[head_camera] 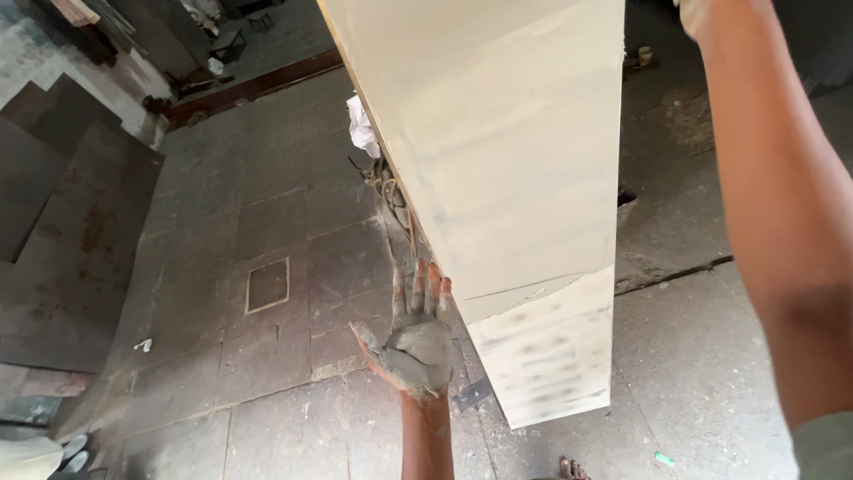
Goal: The person applies and smooths a white putty substance onto the surface of a rectangular column using a metal trowel and by hand.
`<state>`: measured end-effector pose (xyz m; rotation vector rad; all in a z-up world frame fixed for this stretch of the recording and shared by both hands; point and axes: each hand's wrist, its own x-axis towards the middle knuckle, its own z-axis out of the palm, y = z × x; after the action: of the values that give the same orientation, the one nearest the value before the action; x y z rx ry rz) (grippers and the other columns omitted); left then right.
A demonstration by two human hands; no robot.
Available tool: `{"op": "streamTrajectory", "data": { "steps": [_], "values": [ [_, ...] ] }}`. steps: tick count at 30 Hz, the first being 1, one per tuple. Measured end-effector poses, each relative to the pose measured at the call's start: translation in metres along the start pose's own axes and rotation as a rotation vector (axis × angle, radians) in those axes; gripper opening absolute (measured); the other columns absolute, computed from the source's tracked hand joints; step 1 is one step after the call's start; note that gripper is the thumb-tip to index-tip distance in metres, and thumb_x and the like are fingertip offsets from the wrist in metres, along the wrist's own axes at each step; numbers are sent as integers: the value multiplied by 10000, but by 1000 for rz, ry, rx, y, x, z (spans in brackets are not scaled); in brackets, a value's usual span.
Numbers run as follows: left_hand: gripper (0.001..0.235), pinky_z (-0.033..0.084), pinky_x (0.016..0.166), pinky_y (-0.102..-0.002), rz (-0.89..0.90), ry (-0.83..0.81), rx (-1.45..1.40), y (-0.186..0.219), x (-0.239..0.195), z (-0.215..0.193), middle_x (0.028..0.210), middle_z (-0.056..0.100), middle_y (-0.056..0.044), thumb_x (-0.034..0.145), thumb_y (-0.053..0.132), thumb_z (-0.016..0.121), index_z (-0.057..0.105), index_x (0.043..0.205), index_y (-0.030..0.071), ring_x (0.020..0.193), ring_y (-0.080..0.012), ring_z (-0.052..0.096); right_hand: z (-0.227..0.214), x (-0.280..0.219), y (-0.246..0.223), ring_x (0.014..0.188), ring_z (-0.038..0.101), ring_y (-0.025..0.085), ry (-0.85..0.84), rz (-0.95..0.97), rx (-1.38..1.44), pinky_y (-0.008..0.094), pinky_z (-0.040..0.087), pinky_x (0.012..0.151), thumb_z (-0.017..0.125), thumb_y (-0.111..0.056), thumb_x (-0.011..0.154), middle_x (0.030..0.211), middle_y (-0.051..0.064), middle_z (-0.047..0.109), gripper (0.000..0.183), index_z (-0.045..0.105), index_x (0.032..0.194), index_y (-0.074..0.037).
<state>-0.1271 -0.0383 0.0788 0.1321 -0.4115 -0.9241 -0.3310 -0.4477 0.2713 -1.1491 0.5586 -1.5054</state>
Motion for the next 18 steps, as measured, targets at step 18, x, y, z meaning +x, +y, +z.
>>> {"op": "streamTrajectory", "data": {
  "steps": [18],
  "values": [
    [1157, 157, 1211, -644, -733, -4, 989, -30, -28, -60, 1712, -130, -13, 693, 924, 337, -97, 1595, 344, 1567, -351, -5, -58, -338, 97, 755, 698, 236, -505, 980, -692, 258, 472, 475, 687, -355, 893, 1050, 110, 810, 701, 448, 1536, -209]
  ]
}}
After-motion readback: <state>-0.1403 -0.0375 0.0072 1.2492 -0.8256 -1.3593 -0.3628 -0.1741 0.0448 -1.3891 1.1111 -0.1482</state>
